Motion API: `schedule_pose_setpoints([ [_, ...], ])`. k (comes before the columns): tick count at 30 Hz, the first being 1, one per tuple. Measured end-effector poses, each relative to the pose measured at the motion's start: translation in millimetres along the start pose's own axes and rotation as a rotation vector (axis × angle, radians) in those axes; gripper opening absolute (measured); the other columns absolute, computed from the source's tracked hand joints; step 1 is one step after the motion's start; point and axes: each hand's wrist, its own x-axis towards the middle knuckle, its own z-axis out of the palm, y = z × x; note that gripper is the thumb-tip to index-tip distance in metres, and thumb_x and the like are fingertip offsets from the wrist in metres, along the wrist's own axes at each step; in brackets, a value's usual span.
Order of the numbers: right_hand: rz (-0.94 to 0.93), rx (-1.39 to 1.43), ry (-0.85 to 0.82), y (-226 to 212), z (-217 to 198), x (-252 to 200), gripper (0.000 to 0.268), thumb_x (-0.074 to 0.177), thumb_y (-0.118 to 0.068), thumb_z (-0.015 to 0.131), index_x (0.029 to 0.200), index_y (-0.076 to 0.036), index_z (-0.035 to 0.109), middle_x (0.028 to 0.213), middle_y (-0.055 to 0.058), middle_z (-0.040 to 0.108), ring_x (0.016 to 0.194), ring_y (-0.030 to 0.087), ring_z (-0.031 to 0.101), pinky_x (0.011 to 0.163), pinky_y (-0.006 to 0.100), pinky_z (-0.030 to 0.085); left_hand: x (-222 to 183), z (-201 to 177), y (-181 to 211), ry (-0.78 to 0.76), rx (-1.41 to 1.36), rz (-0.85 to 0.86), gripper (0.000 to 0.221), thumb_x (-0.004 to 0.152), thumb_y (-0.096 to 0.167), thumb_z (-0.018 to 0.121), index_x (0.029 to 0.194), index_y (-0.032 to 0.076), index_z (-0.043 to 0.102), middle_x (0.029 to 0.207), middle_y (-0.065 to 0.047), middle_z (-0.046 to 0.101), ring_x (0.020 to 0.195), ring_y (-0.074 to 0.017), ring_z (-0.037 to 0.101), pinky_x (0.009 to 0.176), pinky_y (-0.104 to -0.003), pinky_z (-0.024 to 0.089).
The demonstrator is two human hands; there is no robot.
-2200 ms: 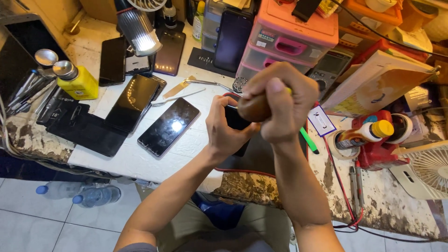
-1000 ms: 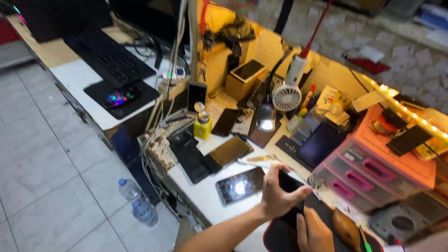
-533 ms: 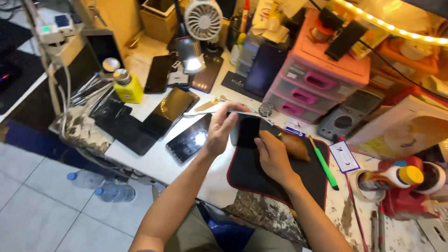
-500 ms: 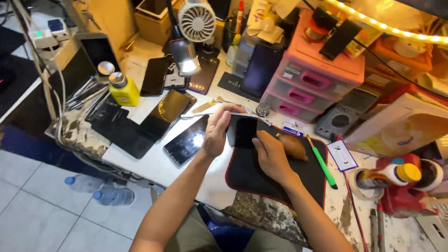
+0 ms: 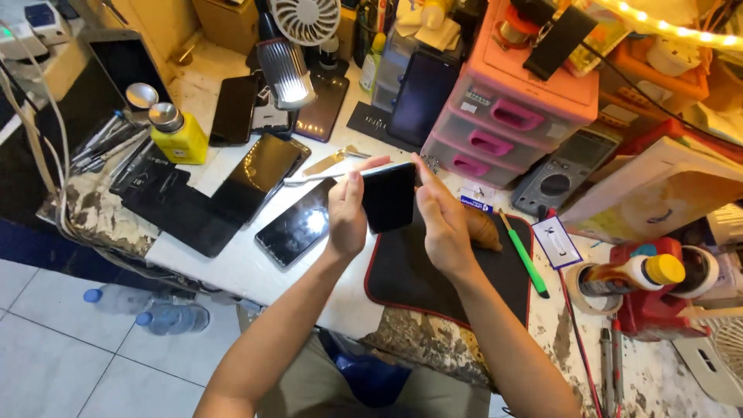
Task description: Testing mobile phone functionality, checking screens, and handling cash at a repair station.
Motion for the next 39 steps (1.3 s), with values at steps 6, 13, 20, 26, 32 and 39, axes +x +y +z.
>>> schedule_pose_setpoints([
  [6, 0.058, -0.081, -0.297, -28.0, 26.1, 26.2, 0.111, 0.076, -0.013, 0.084, 0.165, -0.012, 0.017, 0.159, 0.025, 0.036, 0.147, 0.042, 0.034, 0.115, 0.068, 0.028, -13.4, -23.7, 7.6, -0.176, 0.208, 0.100, 0.063, 0.113, 0.046, 0.030, 0.157, 0.002, 0.038, 0.161, -0.024, 0.035, 0.150, -0.0355, 0.028, 0.126, -0.053, 0.018],
  [13, 0.068, -0.094, -0.501, -3.4, 39.0, 64.3, 0.105, 0.066, -0.006, 0.091, 0.157, -0.010, 0.038, 0.136, 0.018, 0.061, 0.124, 0.027, 0.062, 0.105, 0.047, 0.050, -8.7, -68.7, 10.8, -0.197, 0.299, 0.041, 0.074, 0.109, 0.045, 0.042, 0.161, -0.002, 0.021, 0.162, -0.030, 0.026, 0.150, -0.0422, 0.029, 0.124, -0.052, 0.026],
  [20, 0.086, 0.000, -0.696, -2.5, 33.3, 78.3, 0.102, 0.069, 0.001, 0.087, 0.158, -0.004, 0.036, 0.139, 0.024, 0.059, 0.128, 0.034, 0.056, 0.110, 0.053, 0.043, -2.4, -82.4, -1.7, -0.156, 0.141, -0.010, 0.098, 0.080, 0.032, 0.088, 0.156, -0.003, 0.036, 0.146, -0.022, 0.045, 0.132, -0.0350, 0.056, 0.111, -0.042, 0.049],
  [26, 0.083, -0.117, -0.677, -13.0, 35.7, 81.7, 0.100, 0.067, -0.006, 0.090, 0.155, -0.004, 0.042, 0.133, 0.025, 0.062, 0.123, 0.037, 0.061, 0.106, 0.054, 0.047, -3.5, -81.7, 1.8, -0.180, 0.035, -0.051, 0.094, 0.085, 0.028, 0.084, 0.157, -0.002, 0.033, 0.150, -0.023, 0.046, 0.140, -0.0354, 0.048, 0.114, -0.044, 0.044],
  [32, 0.052, -0.292, -0.658, -10.0, 27.8, 83.5, 0.096, 0.066, -0.014, 0.091, 0.151, -0.006, 0.048, 0.129, 0.024, 0.066, 0.115, 0.039, 0.066, 0.100, 0.054, 0.052, -4.5, -87.0, -4.7, -0.206, -0.043, -0.127, 0.090, 0.089, 0.025, 0.081, 0.159, 0.000, 0.030, 0.154, -0.022, 0.044, 0.146, -0.0349, 0.041, 0.117, -0.042, 0.042],
  [39, 0.047, -0.368, -0.664, -15.1, 22.9, 83.0, 0.098, 0.064, -0.028, 0.093, 0.151, -0.011, 0.051, 0.118, 0.019, 0.071, 0.103, 0.030, 0.069, 0.091, 0.047, 0.055, -5.0, -87.1, -4.6, -0.207, -0.113, -0.140, 0.089, 0.088, 0.033, 0.082, 0.156, 0.001, 0.033, 0.149, -0.020, 0.046, 0.146, -0.0329, 0.041, 0.117, -0.042, 0.041],
])
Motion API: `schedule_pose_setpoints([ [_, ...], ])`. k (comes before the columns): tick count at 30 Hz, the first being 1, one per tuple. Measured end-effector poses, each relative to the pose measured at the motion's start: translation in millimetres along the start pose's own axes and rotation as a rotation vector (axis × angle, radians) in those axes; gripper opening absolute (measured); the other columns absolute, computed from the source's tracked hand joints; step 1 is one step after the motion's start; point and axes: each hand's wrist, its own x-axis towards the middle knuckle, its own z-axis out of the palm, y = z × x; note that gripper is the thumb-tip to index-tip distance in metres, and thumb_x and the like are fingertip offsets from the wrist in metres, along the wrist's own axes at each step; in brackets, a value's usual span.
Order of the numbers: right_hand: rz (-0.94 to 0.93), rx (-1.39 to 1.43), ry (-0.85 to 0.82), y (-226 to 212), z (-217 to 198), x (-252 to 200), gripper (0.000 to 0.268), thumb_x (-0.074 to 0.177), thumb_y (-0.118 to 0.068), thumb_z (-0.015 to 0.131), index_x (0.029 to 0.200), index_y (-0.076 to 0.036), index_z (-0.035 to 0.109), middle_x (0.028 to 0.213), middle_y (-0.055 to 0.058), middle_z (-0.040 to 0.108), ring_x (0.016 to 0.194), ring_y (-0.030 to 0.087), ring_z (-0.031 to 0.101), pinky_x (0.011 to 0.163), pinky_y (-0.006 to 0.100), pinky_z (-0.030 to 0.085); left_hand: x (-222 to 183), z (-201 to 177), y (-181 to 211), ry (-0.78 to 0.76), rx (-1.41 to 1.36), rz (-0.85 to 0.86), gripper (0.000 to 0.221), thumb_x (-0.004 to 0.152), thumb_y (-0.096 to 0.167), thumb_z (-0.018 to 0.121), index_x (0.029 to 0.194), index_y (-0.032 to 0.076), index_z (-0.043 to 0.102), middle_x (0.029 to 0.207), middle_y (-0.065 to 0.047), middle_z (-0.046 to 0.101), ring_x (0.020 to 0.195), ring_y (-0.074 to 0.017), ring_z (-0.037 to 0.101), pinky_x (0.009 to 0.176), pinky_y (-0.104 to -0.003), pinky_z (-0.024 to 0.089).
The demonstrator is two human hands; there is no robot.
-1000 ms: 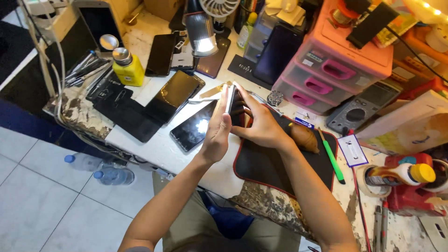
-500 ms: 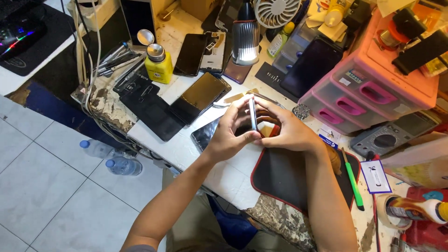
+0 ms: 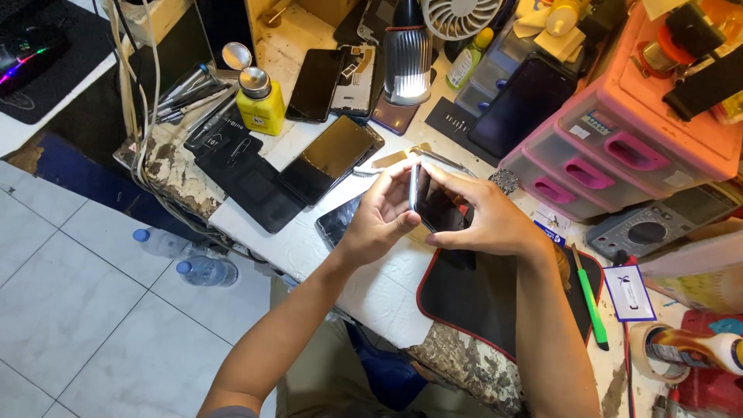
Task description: Testing mobile phone functionality, checking screens, and handling cash at a repair station.
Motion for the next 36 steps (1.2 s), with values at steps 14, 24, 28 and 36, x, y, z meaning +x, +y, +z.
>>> schedule_pose_setpoints([
  [14, -0.008, -0.013, -0.004, -6.9, -5.8, -5.3, 0.100, 0.064, -0.030, 0.093, 0.151, -0.009, 0.051, 0.120, 0.020, 0.071, 0.103, 0.031, 0.069, 0.090, 0.047, 0.054, 0.0, 2.1, 6.2, -0.046, 0.010, 0.013, 0.096, 0.083, 0.039, 0.085, 0.154, 0.002, 0.032, 0.144, -0.019, 0.048, 0.141, -0.0314, 0.046, 0.113, -0.043, 0.046],
  [24, 0.042, -0.045, 0.005, -5.1, 0.1, -7.5, 0.101, 0.062, -0.030, 0.093, 0.151, -0.010, 0.050, 0.102, 0.013, 0.069, 0.093, 0.023, 0.064, 0.087, 0.042, 0.056, 2.4, 1.0, 5.8, -0.028, 0.025, -0.018, 0.093, 0.086, 0.041, 0.082, 0.155, 0.002, 0.034, 0.145, -0.018, 0.050, 0.139, -0.0286, 0.050, 0.112, -0.041, 0.047],
  [28, 0.072, -0.103, 0.016, -31.7, -3.5, -18.0, 0.102, 0.062, -0.029, 0.092, 0.152, -0.011, 0.049, 0.100, 0.016, 0.070, 0.090, 0.027, 0.067, 0.085, 0.043, 0.056, 0.2, 1.9, 3.4, -0.066, 0.075, -0.043, 0.091, 0.089, 0.042, 0.079, 0.157, 0.002, 0.035, 0.144, -0.018, 0.052, 0.137, -0.0278, 0.052, 0.112, -0.042, 0.047],
  [36, 0.483, -0.464, -0.226, -14.3, 8.6, -79.6, 0.097, 0.068, -0.041, 0.085, 0.152, -0.013, 0.045, 0.120, 0.017, 0.071, 0.111, 0.036, 0.071, 0.091, 0.050, 0.060, 0.4, 2.1, 17.3, 0.308, 0.423, 0.320, 0.034, 0.108, 0.029, 0.050, 0.084, 0.008, 0.064, 0.071, -0.004, 0.063, 0.065, -0.0118, 0.063, 0.062, -0.025, 0.056],
])
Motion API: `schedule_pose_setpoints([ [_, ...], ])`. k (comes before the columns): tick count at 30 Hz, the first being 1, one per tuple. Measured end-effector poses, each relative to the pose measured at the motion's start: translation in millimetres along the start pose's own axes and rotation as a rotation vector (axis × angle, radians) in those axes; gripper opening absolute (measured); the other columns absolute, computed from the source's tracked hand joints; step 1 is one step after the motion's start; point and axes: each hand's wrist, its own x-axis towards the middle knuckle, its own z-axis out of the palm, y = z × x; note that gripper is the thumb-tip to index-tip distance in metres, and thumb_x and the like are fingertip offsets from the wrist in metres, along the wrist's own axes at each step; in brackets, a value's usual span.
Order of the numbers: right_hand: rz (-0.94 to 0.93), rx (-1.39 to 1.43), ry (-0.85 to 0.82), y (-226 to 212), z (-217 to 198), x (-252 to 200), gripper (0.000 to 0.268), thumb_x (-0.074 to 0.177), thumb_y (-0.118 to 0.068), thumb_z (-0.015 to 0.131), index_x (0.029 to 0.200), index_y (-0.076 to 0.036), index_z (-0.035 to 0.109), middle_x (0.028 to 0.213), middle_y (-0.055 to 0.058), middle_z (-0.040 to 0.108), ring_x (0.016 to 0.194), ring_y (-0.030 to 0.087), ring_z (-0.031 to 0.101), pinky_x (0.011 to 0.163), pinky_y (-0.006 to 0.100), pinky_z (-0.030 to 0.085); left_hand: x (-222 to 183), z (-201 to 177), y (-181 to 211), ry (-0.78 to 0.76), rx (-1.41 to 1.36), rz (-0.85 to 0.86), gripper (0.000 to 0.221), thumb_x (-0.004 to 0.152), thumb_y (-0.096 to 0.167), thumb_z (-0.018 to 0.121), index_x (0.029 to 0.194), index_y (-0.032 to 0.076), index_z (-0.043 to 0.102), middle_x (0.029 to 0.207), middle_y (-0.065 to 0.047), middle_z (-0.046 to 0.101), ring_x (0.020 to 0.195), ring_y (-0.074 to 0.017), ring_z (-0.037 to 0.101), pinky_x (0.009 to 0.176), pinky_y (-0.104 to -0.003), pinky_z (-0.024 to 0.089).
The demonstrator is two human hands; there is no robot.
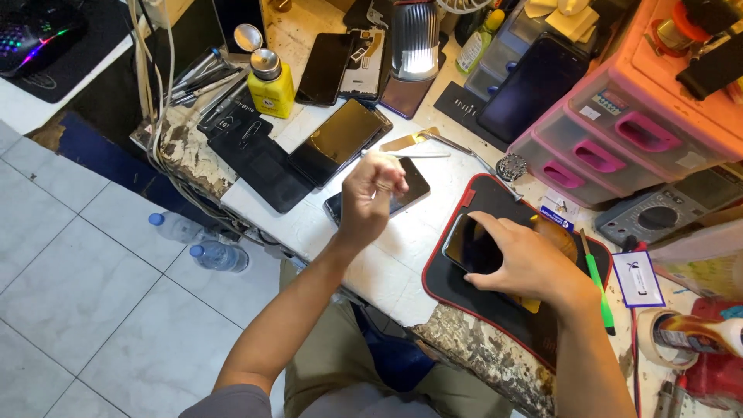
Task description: Testing mobile phone functionality, checking screens, and handling cash at a repair station.
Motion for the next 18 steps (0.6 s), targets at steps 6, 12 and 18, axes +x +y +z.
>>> schedule_pose_setpoints([
  [6, 0.129, -0.082, -0.056, 8.6, 7.5, -18.2, 0.099, 0.070, -0.044, 0.084, 0.155, -0.020, 0.039, 0.126, 0.014, 0.064, 0.113, 0.038, 0.071, 0.091, 0.051, 0.061, 40.5, -32.8, 6.8, -0.100, 0.434, 0.180, 0.054, 0.110, 0.039, 0.048, 0.062, 0.017, 0.051, 0.054, 0.000, 0.050, 0.051, -0.0195, 0.056, 0.058, -0.028, 0.047],
  [12, 0.105, -0.031, -0.036, 18.9, 9.3, -21.5, 0.097, 0.069, -0.041, 0.085, 0.152, -0.017, 0.041, 0.123, 0.018, 0.065, 0.117, 0.039, 0.069, 0.093, 0.049, 0.060, 78.6, -54.5, -19.8, -0.800, 1.396, 0.135, 0.037, 0.074, 0.019, 0.088, 0.103, 0.001, 0.073, 0.102, -0.013, 0.054, 0.102, -0.0346, 0.059, 0.076, -0.048, 0.061],
  [18, 0.097, -0.028, -0.025, 22.1, 10.3, -23.9, 0.099, 0.068, -0.041, 0.087, 0.152, -0.019, 0.041, 0.124, 0.016, 0.066, 0.118, 0.036, 0.069, 0.093, 0.048, 0.060, 86.2, -63.6, -41.7, -0.733, 1.398, 0.379, 0.005, 0.081, 0.005, 0.077, 0.086, 0.005, 0.075, 0.088, -0.008, 0.053, 0.089, -0.0265, 0.061, 0.062, -0.033, 0.059],
])
